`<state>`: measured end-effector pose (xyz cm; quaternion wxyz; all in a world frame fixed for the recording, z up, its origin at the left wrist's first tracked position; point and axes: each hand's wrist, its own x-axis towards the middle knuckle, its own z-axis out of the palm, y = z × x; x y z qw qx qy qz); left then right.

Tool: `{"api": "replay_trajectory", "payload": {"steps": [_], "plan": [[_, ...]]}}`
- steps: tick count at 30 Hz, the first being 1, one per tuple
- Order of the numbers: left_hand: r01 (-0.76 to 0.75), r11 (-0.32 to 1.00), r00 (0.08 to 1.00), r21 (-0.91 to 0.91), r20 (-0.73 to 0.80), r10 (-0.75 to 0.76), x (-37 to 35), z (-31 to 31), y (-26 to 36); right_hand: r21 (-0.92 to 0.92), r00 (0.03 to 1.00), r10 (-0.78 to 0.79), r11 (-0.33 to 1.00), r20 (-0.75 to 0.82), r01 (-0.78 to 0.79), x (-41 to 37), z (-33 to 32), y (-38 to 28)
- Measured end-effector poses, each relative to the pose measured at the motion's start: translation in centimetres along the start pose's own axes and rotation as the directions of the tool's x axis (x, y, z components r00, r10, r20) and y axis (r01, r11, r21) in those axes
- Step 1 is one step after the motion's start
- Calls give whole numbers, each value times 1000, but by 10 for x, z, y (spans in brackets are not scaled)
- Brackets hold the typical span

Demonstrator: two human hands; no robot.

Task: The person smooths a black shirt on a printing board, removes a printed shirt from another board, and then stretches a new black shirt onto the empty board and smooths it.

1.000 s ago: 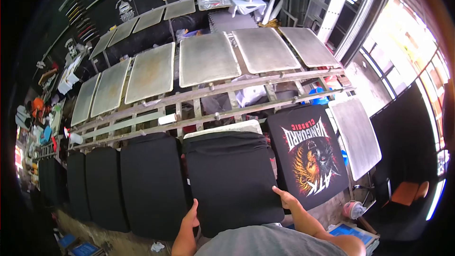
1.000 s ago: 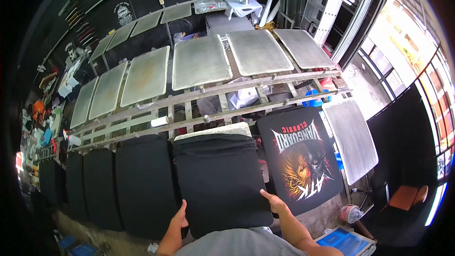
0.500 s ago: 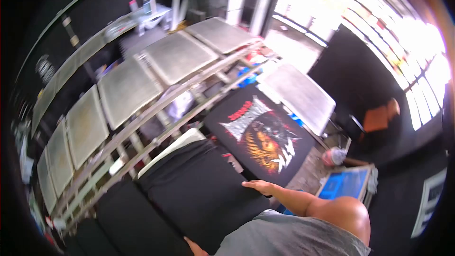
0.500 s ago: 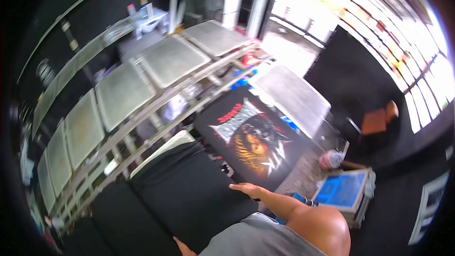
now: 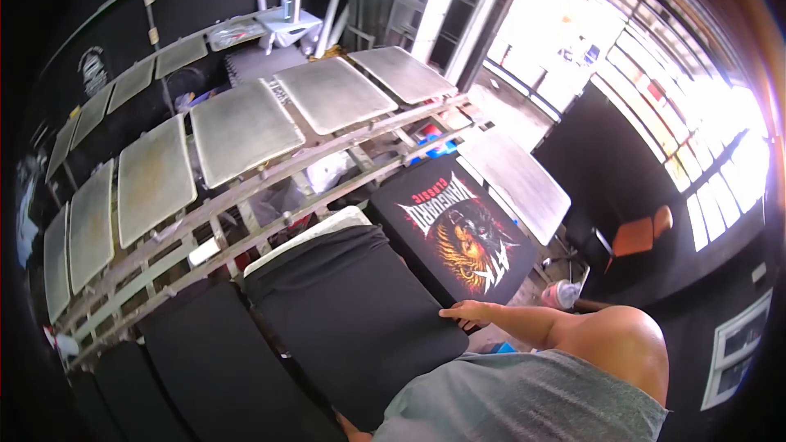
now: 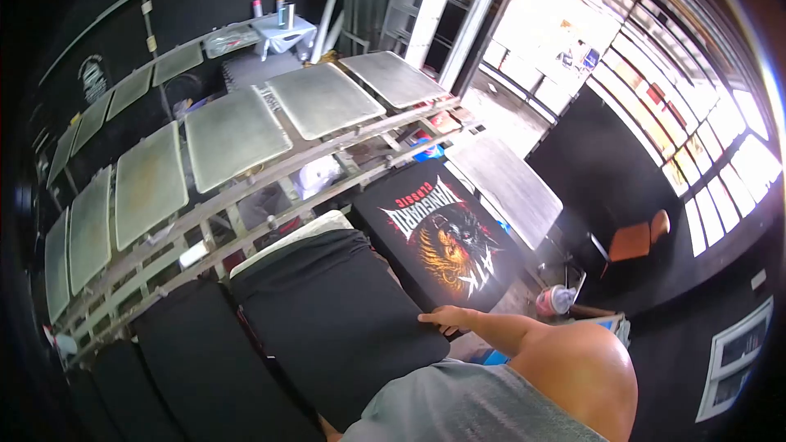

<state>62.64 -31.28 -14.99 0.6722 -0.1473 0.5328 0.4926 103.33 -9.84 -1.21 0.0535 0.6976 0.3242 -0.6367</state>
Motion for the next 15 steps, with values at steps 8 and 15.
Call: {"api": "replay_trajectory", "payload": {"steps": [8, 15], "plan": [[25, 1000, 1000, -17, 11, -24, -5, -24, -16, -111, 994, 49, 992, -95, -60, 9, 1, -2], [-8, 1000, 1000, 8, -17, 8, -2, -38, -18, 105, 992, -67, 991, -110, 79, 25, 12, 5]]}}
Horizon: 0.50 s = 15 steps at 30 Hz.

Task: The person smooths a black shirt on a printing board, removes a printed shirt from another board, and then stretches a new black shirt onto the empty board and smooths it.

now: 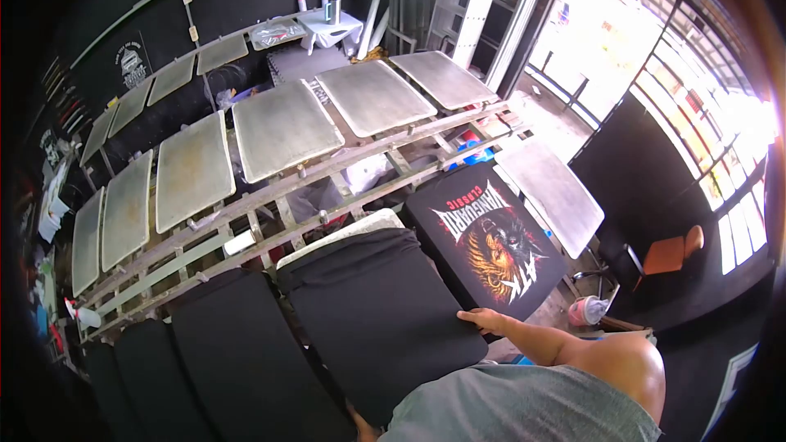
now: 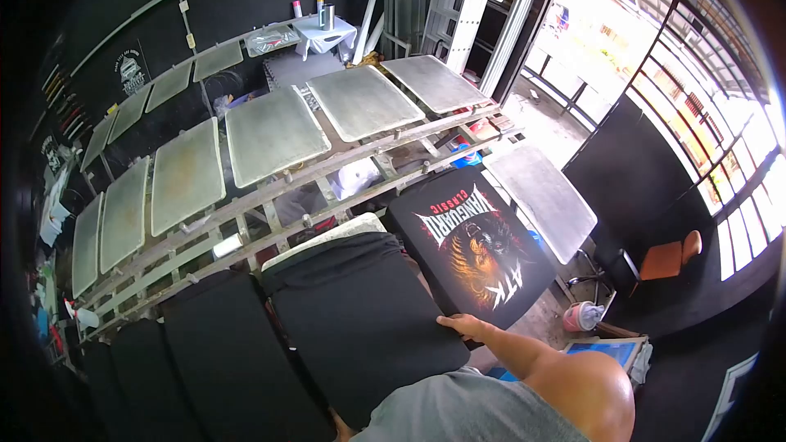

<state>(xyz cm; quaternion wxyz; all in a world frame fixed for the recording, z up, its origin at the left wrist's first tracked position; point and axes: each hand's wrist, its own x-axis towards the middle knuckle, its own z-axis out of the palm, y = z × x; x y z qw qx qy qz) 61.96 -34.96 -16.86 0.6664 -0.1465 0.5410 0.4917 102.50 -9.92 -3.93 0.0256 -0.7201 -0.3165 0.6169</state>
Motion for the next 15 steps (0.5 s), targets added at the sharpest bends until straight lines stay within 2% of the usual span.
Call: {"api": "replay_trajectory", "payload": {"steps": [1, 2, 3, 4, 5, 6, 10, 11, 13, 14, 15], "plan": [[-5, 1000, 1000, -5, -5, 5, 6, -6, -2, 5, 1000, -4, 1000, 14, 4, 3, 1, -1], [-15, 1000, 1000, 1, -15, 15, 20, -20, -9, 90, 1000, -11, 996, 20, 9, 7, 2, -1], [-108, 994, 994, 31, -30, 108, 43, -41, -20, 174, 1000, -16, 985, 26, 11, 9, 4, 1], [-200, 978, 978, 65, -41, 203, 52, -53, -21, 183, 999, -20, 983, 41, 12, 19, 7, 7], [-213, 974, 975, 78, -44, 217, 48, -48, -12, 285, 992, -44, 958, 118, 9, 45, 8, 22], [-220, 967, 972, 132, -55, 229, 38, -36, 0, 383, 979, -78, 924, 189, 0, 61, 8, 28], [-218, 916, 961, 337, -92, 262, -14, 40, 46, 440, 979, -85, 898, 186, -6, 42, 11, 14], [-220, 913, 959, 343, -94, 266, -18, 53, 58, 466, 970, -99, 885, 222, -16, 46, 12, 15], [-245, 926, 969, 287, 47, 242, -24, 77, 87, 492, 959, -119, 870, 259, -25, 47, 10, 15], [-188, 948, 982, 258, 43, 183, -38, 98, 100, 468, 969, -95, 884, 227, -23, 42, 10, 10], [-195, 945, 981, 263, 41, 191, -37, 100, 104, 445, 978, -71, 895, 196, -24, 40, 11, 7]]}}
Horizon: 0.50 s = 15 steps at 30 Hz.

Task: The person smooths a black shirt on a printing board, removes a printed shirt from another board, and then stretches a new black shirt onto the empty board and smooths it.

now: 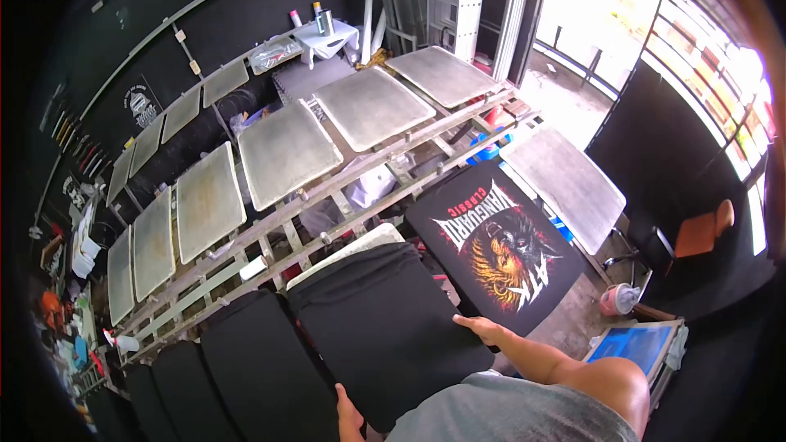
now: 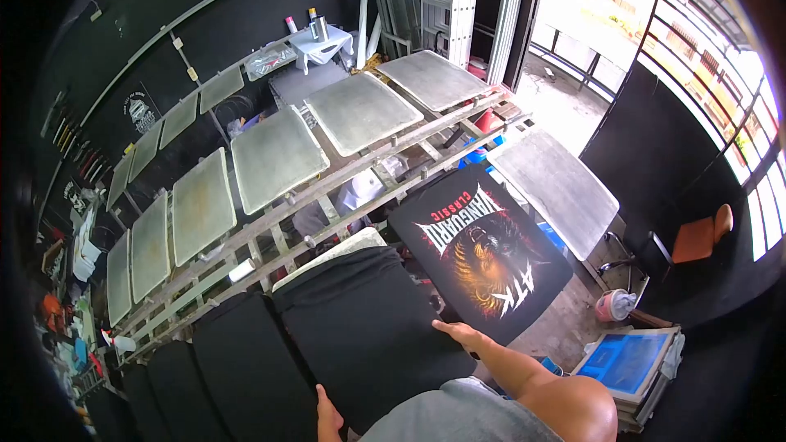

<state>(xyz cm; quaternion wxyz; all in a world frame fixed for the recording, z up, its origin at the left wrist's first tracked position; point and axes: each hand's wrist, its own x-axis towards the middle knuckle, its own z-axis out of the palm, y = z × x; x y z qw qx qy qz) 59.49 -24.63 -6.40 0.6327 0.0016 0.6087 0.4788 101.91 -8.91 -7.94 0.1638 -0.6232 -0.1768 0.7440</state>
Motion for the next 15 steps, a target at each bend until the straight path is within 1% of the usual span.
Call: {"api": "replay_trajectory", "payload": {"steps": [2, 3, 5, 6, 7, 8, 9, 12, 15], "plan": [[44, 997, 995, 60, 84, -49, 9, -4, 9, 27, 999, 2, 1000, 33, -2, 2, 0, 1], [40, 997, 996, 66, 81, -46, 20, -12, 8, 50, 998, 2, 999, 55, -4, 3, -1, 1], [90, 992, 980, 88, 168, -104, 46, -40, -6, 45, 998, -3, 999, 67, 0, 15, -7, 8], [91, 991, 980, 94, 166, -106, 43, -38, -3, 34, 997, -7, 999, 74, 5, 13, -5, 7], [136, 987, 974, 81, 170, -149, 39, -36, -2, 39, 997, -6, 999, 76, 3, 10, -5, 7], [181, 981, 966, 67, 175, -190, 37, -33, 0, 67, 993, -8, 998, 114, 1, 6, -6, 6], [181, 981, 966, 69, 174, -190, 36, -32, 1, 94, 988, -12, 996, 152, -2, 0, -5, 3], [224, 974, 950, 40, 214, -227, 35, -28, 3, 54, 991, -12, 999, 131, 5, 9, -7, 6], [237, 970, 944, 51, 223, -242, 33, -26, 2, 75, 995, -23, 997, 97, 16, 2, -5, 6]]}}
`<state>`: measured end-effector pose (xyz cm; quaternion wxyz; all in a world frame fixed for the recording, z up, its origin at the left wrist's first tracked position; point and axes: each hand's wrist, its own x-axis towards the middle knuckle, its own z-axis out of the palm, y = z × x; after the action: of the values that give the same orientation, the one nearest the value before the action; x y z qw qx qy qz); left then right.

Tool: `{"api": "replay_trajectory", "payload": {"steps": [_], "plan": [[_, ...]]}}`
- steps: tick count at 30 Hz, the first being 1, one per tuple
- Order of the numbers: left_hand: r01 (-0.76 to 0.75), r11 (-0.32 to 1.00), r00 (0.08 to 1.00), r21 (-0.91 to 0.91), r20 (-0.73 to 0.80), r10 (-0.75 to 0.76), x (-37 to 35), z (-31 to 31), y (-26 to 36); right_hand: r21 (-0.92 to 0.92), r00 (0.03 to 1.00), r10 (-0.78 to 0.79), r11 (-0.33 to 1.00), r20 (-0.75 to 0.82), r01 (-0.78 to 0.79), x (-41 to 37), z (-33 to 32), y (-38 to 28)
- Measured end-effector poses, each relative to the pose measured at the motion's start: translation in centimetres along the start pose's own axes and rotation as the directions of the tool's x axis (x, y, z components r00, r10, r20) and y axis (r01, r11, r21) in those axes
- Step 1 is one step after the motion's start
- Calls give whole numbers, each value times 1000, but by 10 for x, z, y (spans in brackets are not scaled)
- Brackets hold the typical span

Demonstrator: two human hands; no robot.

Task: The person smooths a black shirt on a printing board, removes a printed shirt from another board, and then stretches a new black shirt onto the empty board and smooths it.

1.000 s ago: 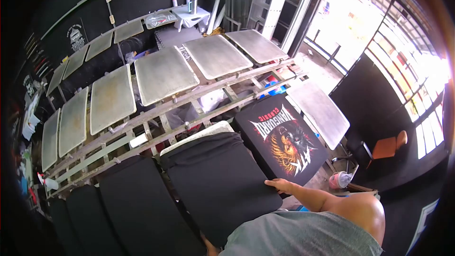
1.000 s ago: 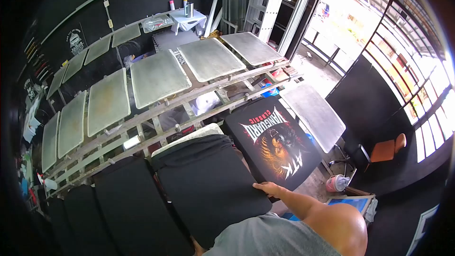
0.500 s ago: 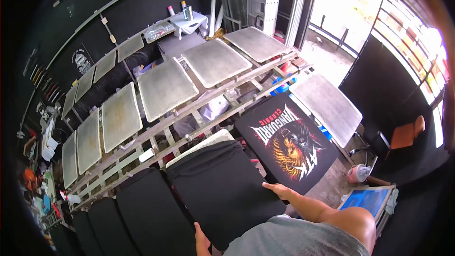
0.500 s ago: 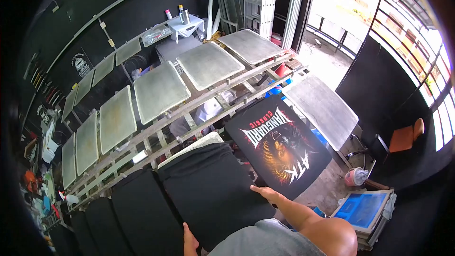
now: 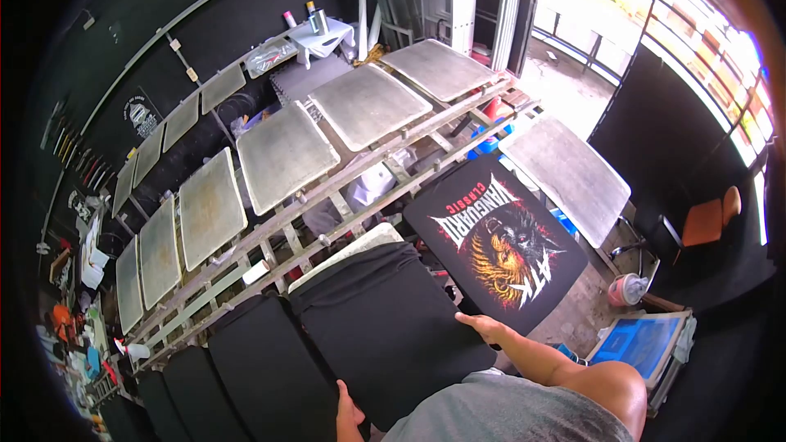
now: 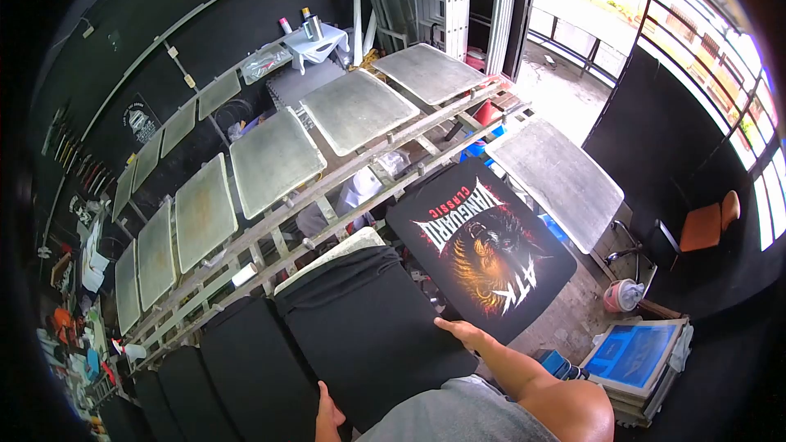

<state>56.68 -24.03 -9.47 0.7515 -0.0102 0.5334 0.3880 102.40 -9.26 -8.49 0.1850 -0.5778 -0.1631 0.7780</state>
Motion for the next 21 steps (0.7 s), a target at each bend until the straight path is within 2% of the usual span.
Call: {"api": "replay_trajectory", "payload": {"steps": [4, 6, 8, 9, 10, 11, 14, 17, 19, 21], "plan": [[17, 999, 997, -27, -74, -19, -2, -5, -10, 37, 996, -37, 999, -85, 40, -8, -9, 31], [24, 999, 985, -42, -167, -31, -10, 3, -14, 32, 975, -14, 999, -220, 22, -2, -33, 80], [9, 1000, 992, -20, -127, -12, -14, -3, -28, 111, 939, 118, 990, -323, -86, -30, -25, 94], [0, 1000, 996, 3, -89, 1, -14, -4, -33, 116, 941, 118, 990, -317, -85, -22, -30, 102], [-95, 993, 989, 74, -106, 103, -23, 2, -38, 221, 936, 141, 973, -323, -70, -10, -39, 123], [-87, 987, 985, 133, -134, 105, -31, 5, -37, 326, 931, 169, 944, -324, -58, 3, -47, 138], [110, 912, 965, 396, -263, -3, -56, 19, -27, 389, 913, 192, 920, -359, -41, 28, -54, 149], [307, 720, 922, 622, -381, -65, -82, 31, -13, 369, 903, 179, 929, -390, -25, 54, -56, 146], [386, 631, 893, 672, -445, -72, -92, 40, -3, 351, 898, 170, 936, -406, -18, 66, -58, 144], [423, 652, 857, 629, -512, -63, -96, 35, 0, 336, 893, 166, 942, -417, -18, 77, -59, 144]]}}
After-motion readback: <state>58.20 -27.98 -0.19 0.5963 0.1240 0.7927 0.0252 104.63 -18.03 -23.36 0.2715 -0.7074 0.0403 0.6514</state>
